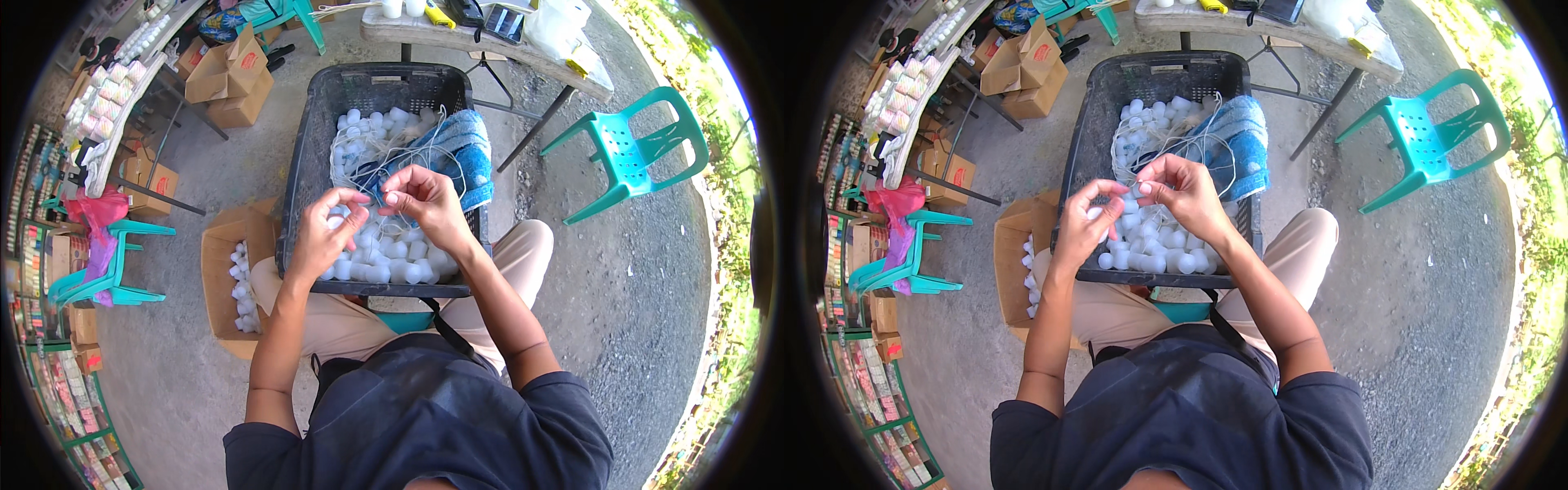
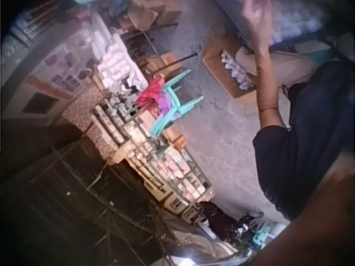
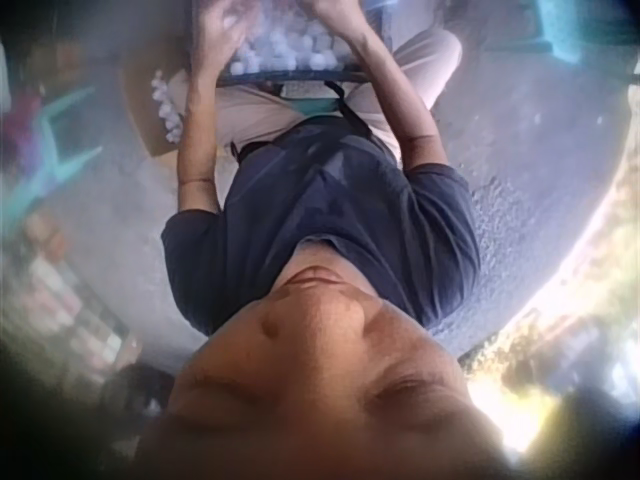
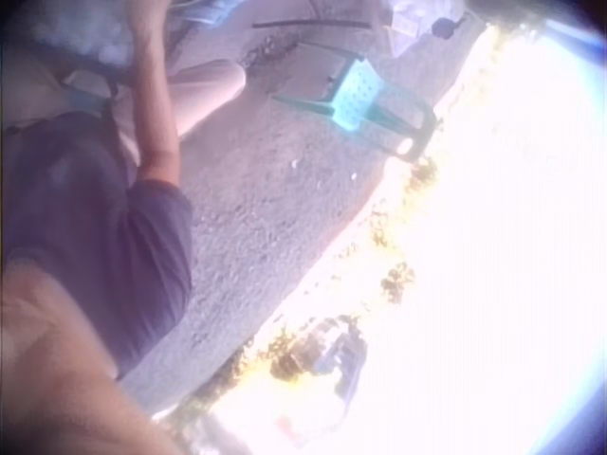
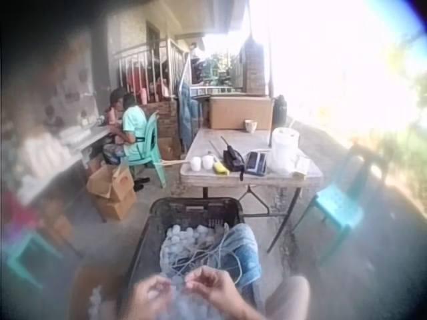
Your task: The person sits with a basket of white cotton balls and repeatedly ties a string around each one, trims the excess with scissors, and places the finished item into a plastic bag. The process is repeated for multiple units.
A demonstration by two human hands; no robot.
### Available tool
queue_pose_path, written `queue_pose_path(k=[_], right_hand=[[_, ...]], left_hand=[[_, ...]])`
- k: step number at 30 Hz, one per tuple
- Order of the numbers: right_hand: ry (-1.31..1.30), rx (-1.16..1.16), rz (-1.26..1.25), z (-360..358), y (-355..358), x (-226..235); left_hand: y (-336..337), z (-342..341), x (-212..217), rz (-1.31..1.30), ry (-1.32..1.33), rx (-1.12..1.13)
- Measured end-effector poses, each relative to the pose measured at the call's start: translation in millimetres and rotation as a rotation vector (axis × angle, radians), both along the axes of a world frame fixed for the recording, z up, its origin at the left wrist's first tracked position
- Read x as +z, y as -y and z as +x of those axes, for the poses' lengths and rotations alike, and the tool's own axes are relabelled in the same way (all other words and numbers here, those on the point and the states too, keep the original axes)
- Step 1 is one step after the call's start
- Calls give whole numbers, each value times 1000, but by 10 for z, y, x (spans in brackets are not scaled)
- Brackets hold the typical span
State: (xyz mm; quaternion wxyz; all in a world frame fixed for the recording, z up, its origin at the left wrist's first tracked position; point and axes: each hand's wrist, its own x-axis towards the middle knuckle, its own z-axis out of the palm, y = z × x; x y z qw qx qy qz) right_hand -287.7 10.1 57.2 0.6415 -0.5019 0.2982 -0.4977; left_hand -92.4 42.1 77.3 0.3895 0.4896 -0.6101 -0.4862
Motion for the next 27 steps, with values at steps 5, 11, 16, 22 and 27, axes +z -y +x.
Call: queue_pose_path(k=[5,11,16,22,27], right_hand=[[-224,-19,-200,34,-140,198],[-231,82,-29,107,-318,231],[-343,45,-130,199,-435,36],[-547,-105,-342,228,-531,174],[-546,-183,-350,106,-548,275]], left_hand=[[31,-131,159,-102,-62,-5],[-11,-37,-101,-225,-204,117],[-111,137,-150,-288,-187,257],[-241,205,-211,-216,-51,247],[-171,182,-166,525,-1219,140]])
